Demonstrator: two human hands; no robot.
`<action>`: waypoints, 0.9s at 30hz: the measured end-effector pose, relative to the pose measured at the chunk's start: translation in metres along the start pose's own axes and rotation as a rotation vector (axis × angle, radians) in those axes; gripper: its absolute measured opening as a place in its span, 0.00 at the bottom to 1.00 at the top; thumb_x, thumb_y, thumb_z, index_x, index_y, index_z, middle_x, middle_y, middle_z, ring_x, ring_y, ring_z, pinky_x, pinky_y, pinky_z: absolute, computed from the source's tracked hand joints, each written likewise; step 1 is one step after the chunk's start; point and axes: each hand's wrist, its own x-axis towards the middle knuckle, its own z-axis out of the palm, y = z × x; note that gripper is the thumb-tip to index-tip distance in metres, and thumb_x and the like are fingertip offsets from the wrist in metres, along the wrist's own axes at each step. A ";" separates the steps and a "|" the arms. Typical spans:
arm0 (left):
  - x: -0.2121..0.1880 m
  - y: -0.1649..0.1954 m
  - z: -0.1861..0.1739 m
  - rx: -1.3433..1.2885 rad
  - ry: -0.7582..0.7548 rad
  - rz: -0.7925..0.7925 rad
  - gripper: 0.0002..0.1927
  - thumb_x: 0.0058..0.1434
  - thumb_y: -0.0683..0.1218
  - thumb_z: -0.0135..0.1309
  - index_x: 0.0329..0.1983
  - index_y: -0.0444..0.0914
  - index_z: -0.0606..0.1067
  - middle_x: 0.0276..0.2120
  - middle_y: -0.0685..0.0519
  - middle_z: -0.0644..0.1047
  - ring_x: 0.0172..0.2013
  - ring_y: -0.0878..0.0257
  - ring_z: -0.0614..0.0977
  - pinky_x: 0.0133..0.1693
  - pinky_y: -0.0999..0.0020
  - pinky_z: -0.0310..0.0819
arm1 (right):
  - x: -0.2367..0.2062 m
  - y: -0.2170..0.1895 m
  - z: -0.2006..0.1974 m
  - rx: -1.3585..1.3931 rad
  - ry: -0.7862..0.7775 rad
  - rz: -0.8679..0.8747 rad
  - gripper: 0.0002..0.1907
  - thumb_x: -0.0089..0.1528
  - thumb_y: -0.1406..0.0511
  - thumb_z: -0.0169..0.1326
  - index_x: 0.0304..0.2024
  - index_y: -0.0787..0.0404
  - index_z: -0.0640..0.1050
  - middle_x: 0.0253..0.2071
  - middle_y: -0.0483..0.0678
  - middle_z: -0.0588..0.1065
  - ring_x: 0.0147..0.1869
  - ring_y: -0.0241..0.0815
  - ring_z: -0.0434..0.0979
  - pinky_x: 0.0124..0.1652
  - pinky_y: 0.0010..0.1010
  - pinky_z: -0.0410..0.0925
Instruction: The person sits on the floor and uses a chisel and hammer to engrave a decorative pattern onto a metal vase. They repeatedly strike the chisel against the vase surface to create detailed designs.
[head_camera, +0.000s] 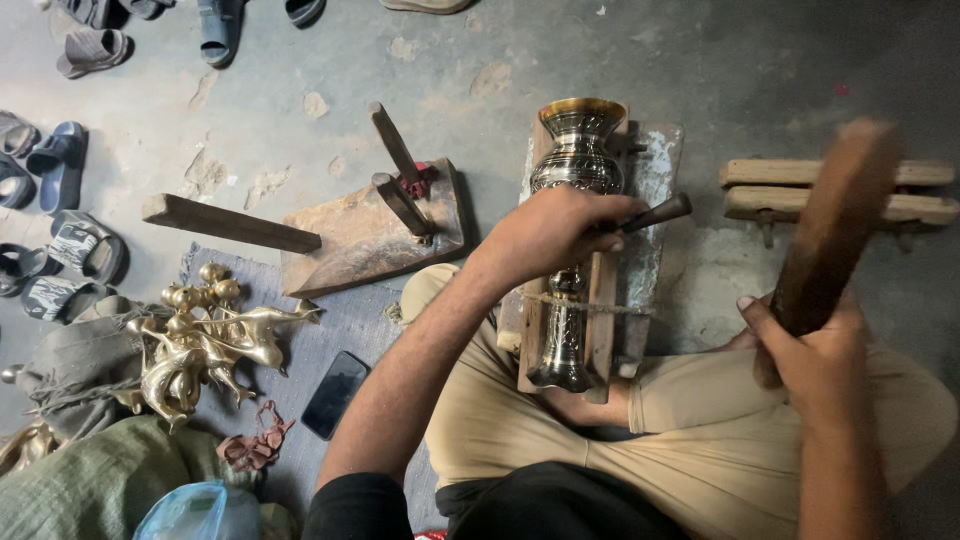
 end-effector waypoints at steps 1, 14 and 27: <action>0.001 -0.001 0.001 0.001 0.008 0.006 0.22 0.62 0.50 0.60 0.60 0.48 0.76 0.36 0.51 0.85 0.37 0.56 0.87 0.41 0.58 0.80 | 0.005 0.006 -0.003 -0.153 0.018 -0.102 0.27 0.62 0.60 0.63 0.60 0.66 0.73 0.46 0.63 0.81 0.49 0.62 0.84 0.52 0.55 0.74; 0.003 -0.007 0.004 0.018 0.016 0.050 0.22 0.62 0.49 0.61 0.60 0.49 0.76 0.37 0.51 0.85 0.38 0.56 0.87 0.42 0.58 0.80 | 0.013 0.034 -0.001 -0.341 0.040 -0.234 0.31 0.60 0.60 0.66 0.62 0.68 0.74 0.48 0.60 0.80 0.46 0.55 0.82 0.50 0.47 0.74; 0.003 -0.004 0.000 -0.049 -0.012 0.037 0.22 0.61 0.49 0.60 0.60 0.49 0.76 0.36 0.52 0.84 0.36 0.57 0.86 0.40 0.59 0.80 | 0.008 0.068 -0.014 -0.106 0.075 -0.452 0.23 0.62 0.63 0.67 0.55 0.65 0.74 0.41 0.55 0.78 0.46 0.48 0.79 0.48 0.39 0.73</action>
